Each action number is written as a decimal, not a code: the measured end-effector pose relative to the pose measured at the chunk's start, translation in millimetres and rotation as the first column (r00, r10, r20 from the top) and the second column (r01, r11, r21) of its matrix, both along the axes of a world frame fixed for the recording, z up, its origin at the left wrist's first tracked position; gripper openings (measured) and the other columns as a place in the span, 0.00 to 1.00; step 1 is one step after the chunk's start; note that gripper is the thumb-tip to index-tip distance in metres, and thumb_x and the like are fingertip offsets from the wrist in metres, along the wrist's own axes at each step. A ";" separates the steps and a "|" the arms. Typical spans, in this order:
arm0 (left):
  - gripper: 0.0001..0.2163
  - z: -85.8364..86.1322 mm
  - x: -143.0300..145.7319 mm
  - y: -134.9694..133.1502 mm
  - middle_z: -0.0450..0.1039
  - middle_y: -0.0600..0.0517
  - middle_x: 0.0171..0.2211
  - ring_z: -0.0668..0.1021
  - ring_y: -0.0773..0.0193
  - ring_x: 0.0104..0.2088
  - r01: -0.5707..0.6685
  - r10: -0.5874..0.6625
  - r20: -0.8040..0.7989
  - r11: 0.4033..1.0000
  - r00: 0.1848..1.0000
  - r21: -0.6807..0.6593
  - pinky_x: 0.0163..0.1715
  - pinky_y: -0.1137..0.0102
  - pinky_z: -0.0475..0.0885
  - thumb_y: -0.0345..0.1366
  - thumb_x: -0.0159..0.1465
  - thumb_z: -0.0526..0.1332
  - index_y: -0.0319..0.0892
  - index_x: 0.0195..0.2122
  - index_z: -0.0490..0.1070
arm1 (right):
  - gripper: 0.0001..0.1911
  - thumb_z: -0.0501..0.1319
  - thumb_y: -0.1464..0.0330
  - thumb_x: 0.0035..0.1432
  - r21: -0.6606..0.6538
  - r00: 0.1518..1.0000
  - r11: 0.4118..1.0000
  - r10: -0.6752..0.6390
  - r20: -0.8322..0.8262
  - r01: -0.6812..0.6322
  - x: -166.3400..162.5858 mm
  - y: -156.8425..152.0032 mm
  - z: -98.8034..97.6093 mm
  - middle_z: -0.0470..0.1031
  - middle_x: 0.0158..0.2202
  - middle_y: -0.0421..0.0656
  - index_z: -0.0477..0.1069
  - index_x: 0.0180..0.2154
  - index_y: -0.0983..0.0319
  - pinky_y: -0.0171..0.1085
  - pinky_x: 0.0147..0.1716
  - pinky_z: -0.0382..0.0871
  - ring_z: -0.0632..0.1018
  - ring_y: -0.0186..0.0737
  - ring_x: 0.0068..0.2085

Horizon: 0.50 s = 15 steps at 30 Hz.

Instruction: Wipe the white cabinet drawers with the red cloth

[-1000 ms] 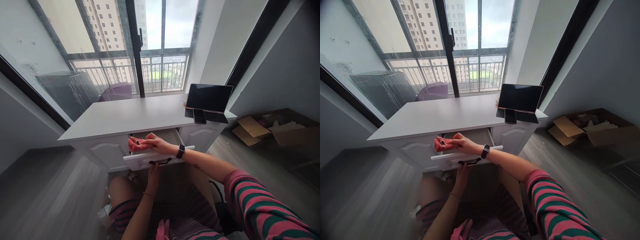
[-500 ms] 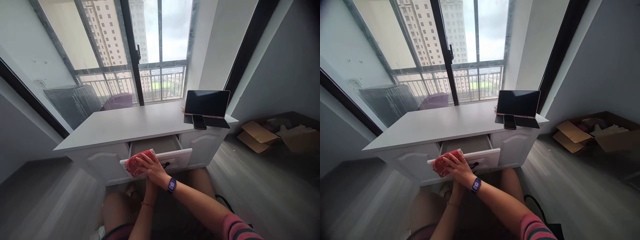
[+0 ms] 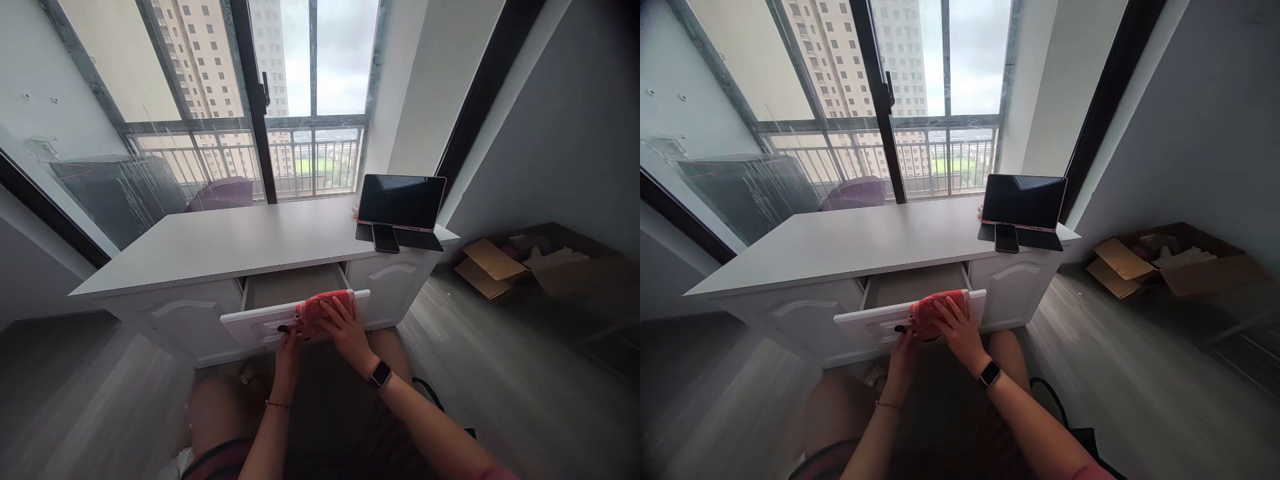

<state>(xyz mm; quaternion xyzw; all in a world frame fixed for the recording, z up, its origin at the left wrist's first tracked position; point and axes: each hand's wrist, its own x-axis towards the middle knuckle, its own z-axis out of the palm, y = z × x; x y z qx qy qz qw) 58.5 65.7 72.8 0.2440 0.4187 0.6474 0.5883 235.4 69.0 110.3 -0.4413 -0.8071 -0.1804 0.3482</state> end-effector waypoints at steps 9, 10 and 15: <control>0.15 -7.9 -5.4 1.3 0.75 0.55 0.28 0.72 0.72 0.28 0.033 -0.029 0.060 0.997 0.998 -0.063 0.30 0.75 0.67 0.44 0.48 0.75 0.39 0.30 0.78 | 0.29 0.55 0.82 0.58 -0.018 0.975 0.978 -0.211 -0.071 0.210 22.8 -13.1 -33.3 0.67 0.64 0.45 0.73 0.56 0.51 0.62 0.66 0.47 0.56 0.51 0.69; 0.16 -7.7 -5.1 0.9 0.76 0.55 0.29 0.72 0.72 0.28 0.034 -0.031 0.056 0.997 0.998 -0.062 0.30 0.75 0.67 0.45 0.48 0.75 0.40 0.32 0.78 | 0.29 0.54 0.82 0.58 -0.022 0.964 0.970 -0.242 -0.112 0.241 21.4 -14.5 -39.6 0.66 0.64 0.46 0.74 0.56 0.52 0.63 0.65 0.49 0.56 0.52 0.68; 0.19 -3.1 -1.5 -3.5 0.77 0.54 0.31 0.74 0.71 0.31 0.019 -0.012 0.080 0.997 0.997 -0.077 0.34 0.74 0.69 0.49 0.46 0.76 0.40 0.31 0.78 | 0.22 0.54 0.76 0.60 -0.103 0.838 0.939 -0.340 -0.427 0.328 -3.2 -15.7 -73.1 0.59 0.62 0.51 0.76 0.51 0.56 0.60 0.57 0.64 0.62 0.56 0.63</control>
